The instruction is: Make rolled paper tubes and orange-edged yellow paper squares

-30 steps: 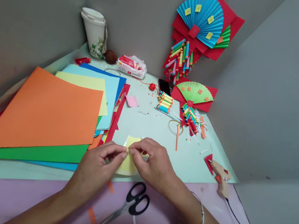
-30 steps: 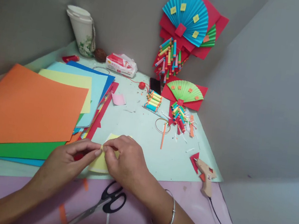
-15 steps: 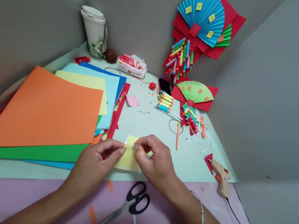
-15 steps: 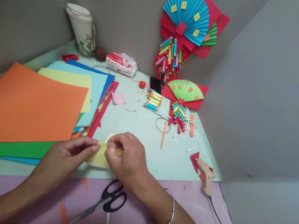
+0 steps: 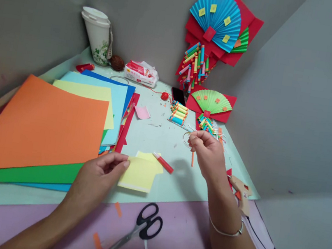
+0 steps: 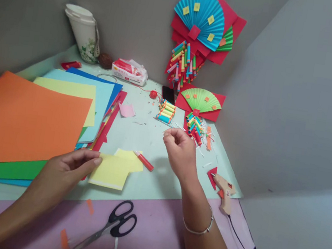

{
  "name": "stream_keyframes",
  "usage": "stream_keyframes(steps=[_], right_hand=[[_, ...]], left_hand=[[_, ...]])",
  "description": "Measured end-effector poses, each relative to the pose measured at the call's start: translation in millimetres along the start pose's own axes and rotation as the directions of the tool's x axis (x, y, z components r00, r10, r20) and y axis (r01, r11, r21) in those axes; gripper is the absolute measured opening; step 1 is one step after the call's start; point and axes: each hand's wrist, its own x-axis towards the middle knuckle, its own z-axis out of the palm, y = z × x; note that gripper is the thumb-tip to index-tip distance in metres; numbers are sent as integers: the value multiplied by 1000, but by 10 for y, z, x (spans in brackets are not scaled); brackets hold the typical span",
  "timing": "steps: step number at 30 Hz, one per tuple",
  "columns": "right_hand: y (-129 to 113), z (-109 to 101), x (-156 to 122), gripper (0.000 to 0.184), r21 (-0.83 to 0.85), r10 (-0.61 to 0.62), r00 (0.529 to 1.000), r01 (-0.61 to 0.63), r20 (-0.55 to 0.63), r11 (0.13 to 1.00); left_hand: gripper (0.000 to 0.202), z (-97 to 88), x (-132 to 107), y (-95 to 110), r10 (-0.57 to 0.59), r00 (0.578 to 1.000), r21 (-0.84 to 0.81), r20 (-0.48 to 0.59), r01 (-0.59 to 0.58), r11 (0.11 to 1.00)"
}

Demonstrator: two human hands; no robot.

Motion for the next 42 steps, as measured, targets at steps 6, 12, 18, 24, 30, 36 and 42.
stream_keyframes(steps=[6, 12, 18, 24, 30, 36, 42], right_hand=[[271, -32, 218, 30, -607, 128, 990, -70, 52, 791], [521, -217, 416, 23, -742, 218, 974, -190, -60, 643], [718, -268, 488, 23, -773, 356, 934, -201, 34, 602], [738, -286, 485, 20, -735, 363, 928, -188, 84, 651], [614, -328, 443, 15, -619, 311, 941, -167, 132, 767], [91, -241, 138, 16, -126, 215, 851, -176, 479, 976], [-125, -64, -123, 13, 95, 159, 711, -304, 685, 948]], left_hand=[[31, 2, 20, 23, -16, 1000, 21, 14, 16, 1000], [32, 0, 26, -11, -24, 999, -1, 32, 24, 1000], [34, -8, 35, -69, -32, 999, 31, 25, 31, 999], [32, -24, 32, -37, -8, 999, 29, 34, 7, 1000], [31, -6, 52, -63, -17, 999, -56, 46, 19, 998], [42, 34, 14, 0, -119, 987, -187, 111, 138, 972], [37, 12, 4, 47, -106, 991, -148, 88, 118, 982]])
